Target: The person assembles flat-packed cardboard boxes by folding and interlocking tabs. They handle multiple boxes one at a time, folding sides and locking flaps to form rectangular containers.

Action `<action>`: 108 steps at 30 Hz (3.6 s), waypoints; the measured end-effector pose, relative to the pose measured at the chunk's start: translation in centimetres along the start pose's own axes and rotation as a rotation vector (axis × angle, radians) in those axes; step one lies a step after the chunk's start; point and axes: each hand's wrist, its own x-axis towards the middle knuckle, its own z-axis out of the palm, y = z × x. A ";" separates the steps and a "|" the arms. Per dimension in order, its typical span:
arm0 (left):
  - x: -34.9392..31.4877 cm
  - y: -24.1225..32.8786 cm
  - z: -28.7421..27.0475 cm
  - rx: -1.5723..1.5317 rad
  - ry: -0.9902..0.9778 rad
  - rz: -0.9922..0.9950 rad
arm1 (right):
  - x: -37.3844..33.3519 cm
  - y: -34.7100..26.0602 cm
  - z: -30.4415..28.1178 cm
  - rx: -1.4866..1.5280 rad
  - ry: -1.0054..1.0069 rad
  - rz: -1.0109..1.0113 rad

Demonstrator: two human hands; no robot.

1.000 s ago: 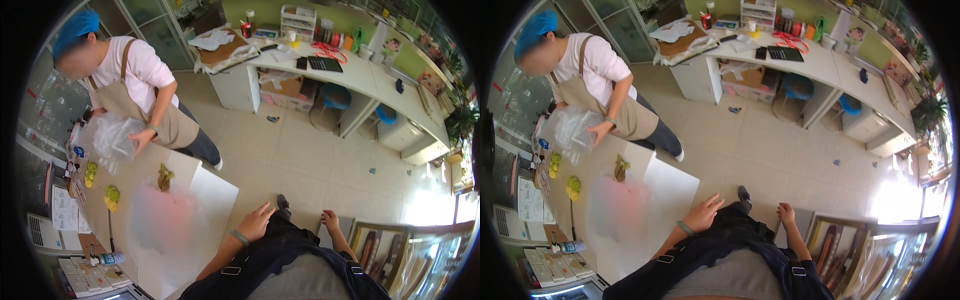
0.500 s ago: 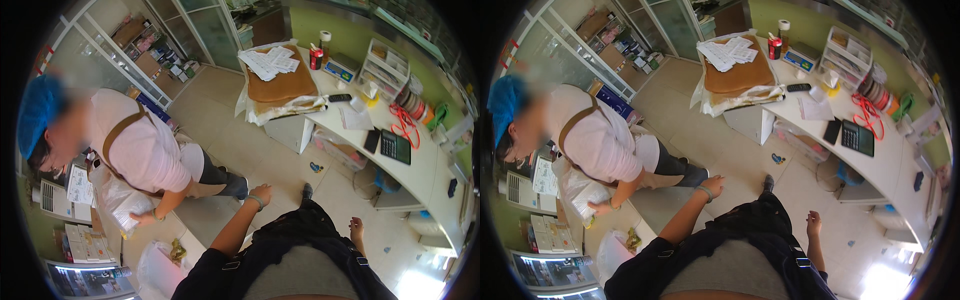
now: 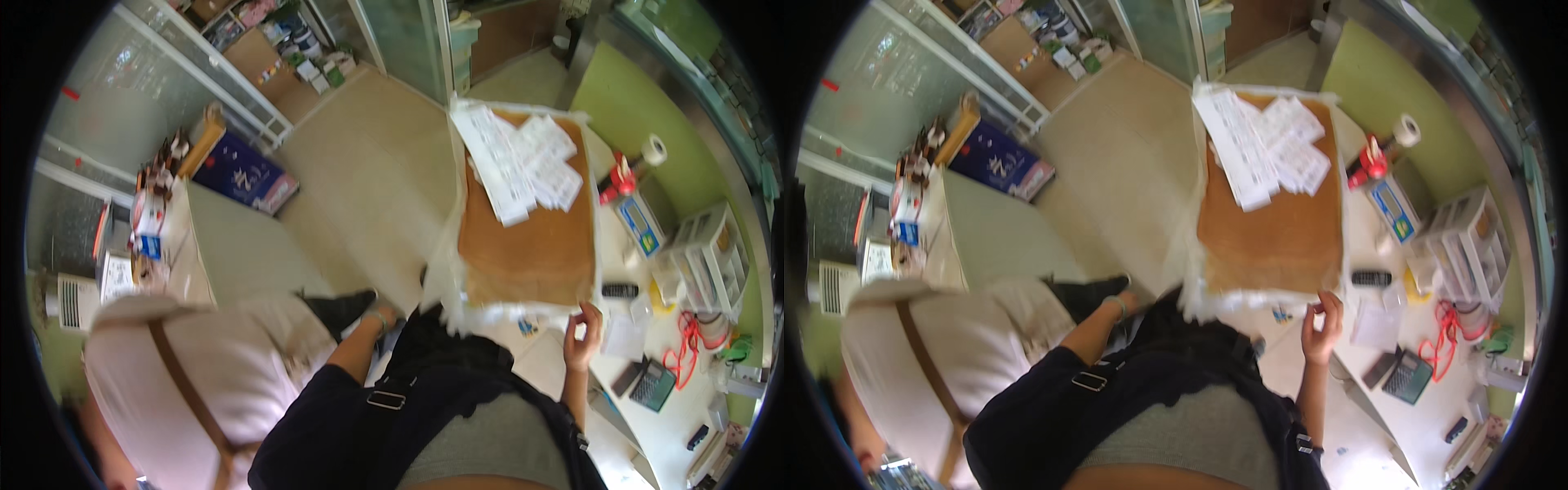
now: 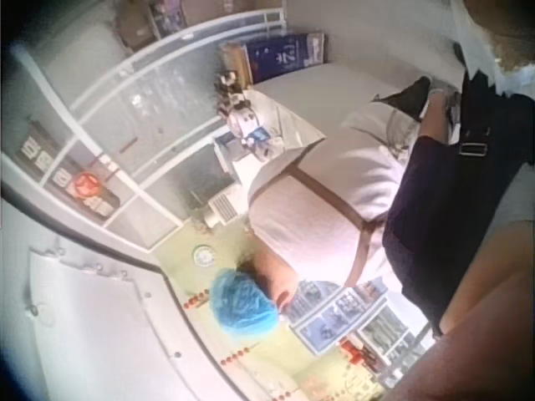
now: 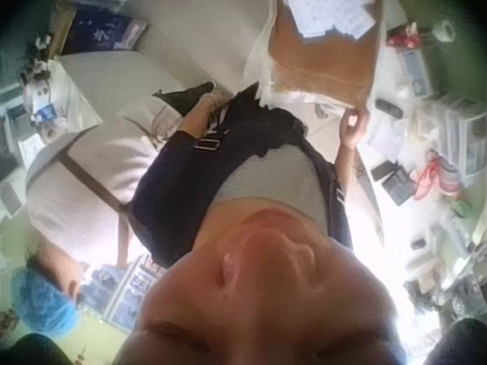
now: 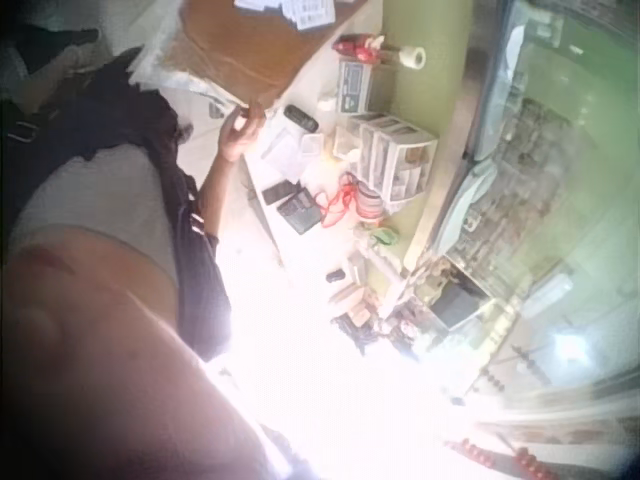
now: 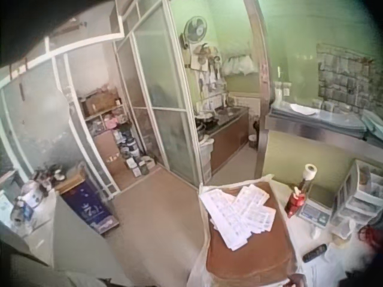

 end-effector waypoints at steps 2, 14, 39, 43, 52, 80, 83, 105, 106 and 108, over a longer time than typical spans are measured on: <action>0.4 -2.2 -5.5 0.110 0.010 -0.032 | 5.8 -1.1 3.1 -0.022 0.009 -0.062; 4.6 -18.8 -19.9 -0.236 0.109 -0.099 | 25.9 -9.3 27.0 0.131 -0.207 -0.184; 30.2 -60.6 -75.0 -0.947 0.129 -0.577 | 78.9 -12.7 114.1 0.058 -0.959 0.037; 31.6 -60.6 -76.1 -0.942 0.113 -0.536 | 90.2 -19.0 135.8 0.156 -1.081 -0.090; 46.8 -70.6 -103.9 -1.106 0.443 -0.462 | 101.0 -24.9 176.2 0.054 -1.146 -0.204; 75.5 -89.2 -154.3 -2.532 0.296 -0.478 | 118.2 -34.6 200.4 0.806 -1.582 0.046; 70.8 -89.9 -154.9 -2.622 -0.064 -0.011 | 120.1 -37.0 197.4 0.993 -1.536 -0.146; 63.5 -84.3 -154.7 -1.157 0.802 -0.247 | 103.3 -39.1 199.8 -0.147 -1.656 0.594; 64.0 -84.0 -154.0 -1.236 0.796 -0.214 | 103.1 -36.9 199.2 -0.091 -1.786 0.855; 65.7 -83.7 -152.3 -1.386 0.892 -0.133 | 101.9 -33.8 199.1 -0.287 -1.971 0.556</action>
